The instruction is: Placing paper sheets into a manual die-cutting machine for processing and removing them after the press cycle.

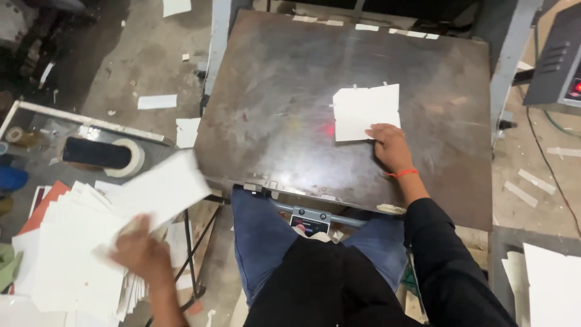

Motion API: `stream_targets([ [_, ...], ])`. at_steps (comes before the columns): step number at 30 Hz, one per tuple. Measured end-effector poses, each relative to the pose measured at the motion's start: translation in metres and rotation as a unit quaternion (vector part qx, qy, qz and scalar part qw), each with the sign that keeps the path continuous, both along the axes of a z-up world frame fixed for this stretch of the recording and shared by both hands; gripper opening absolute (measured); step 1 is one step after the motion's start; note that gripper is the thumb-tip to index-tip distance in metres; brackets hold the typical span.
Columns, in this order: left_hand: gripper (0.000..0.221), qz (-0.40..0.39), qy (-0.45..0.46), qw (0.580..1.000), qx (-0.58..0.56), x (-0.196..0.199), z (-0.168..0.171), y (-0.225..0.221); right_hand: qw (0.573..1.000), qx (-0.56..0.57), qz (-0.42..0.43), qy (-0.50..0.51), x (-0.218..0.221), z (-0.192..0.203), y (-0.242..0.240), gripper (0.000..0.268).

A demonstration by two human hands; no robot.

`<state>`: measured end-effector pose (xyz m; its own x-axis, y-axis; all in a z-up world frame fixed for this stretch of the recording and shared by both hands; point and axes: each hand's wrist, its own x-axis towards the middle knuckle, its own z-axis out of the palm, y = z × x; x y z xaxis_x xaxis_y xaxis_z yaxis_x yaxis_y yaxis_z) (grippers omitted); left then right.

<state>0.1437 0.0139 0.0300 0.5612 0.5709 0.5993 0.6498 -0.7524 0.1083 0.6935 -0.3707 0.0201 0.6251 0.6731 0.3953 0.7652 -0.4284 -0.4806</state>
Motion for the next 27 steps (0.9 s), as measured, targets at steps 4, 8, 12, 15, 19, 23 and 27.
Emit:
stream_targets([
  [4, 0.039, 0.2, 0.034, 0.976, 0.084, -0.098, 0.013, -0.021, 0.998, 0.025, 0.013, 0.05, 0.007, -0.008, -0.004, 0.041],
  [8, 0.035, 0.299, 0.126, 0.944, -0.061, -0.117, 0.003, -0.041, 0.999, -0.029, -0.028, 0.037, -0.004, -0.007, 0.001, 0.039],
  [12, 0.043, 0.284, 0.139, 0.948, -0.044, -0.096, 0.016, -0.044, 0.994, -0.102, 0.017, -0.031, -0.012, 0.006, 0.01, 0.053],
  [15, 0.03, 0.142, 0.012, 0.988, -0.055, -0.058, 0.011, -0.026, 0.985, -0.158, 0.012, -0.062, -0.008, 0.007, 0.021, 0.065],
  [19, 0.02, -0.105, -0.134, 0.945, -0.28, 0.056, -0.013, -0.037, 0.985, -0.169, -0.018, -0.028, 0.013, -0.019, 0.036, 0.061],
  [23, 0.034, -0.237, 0.102, 0.905, -0.338, 0.188, -0.052, -0.075, 0.979, -0.198, -0.055, 0.0, 0.031, 0.006, 0.066, 0.066],
  [27, 0.057, -0.29, 0.506, 0.709, -0.396, 0.262, -0.116, -0.115, 0.997, -0.068, -0.026, -0.03, 0.013, 0.057, 0.055, 0.065],
])
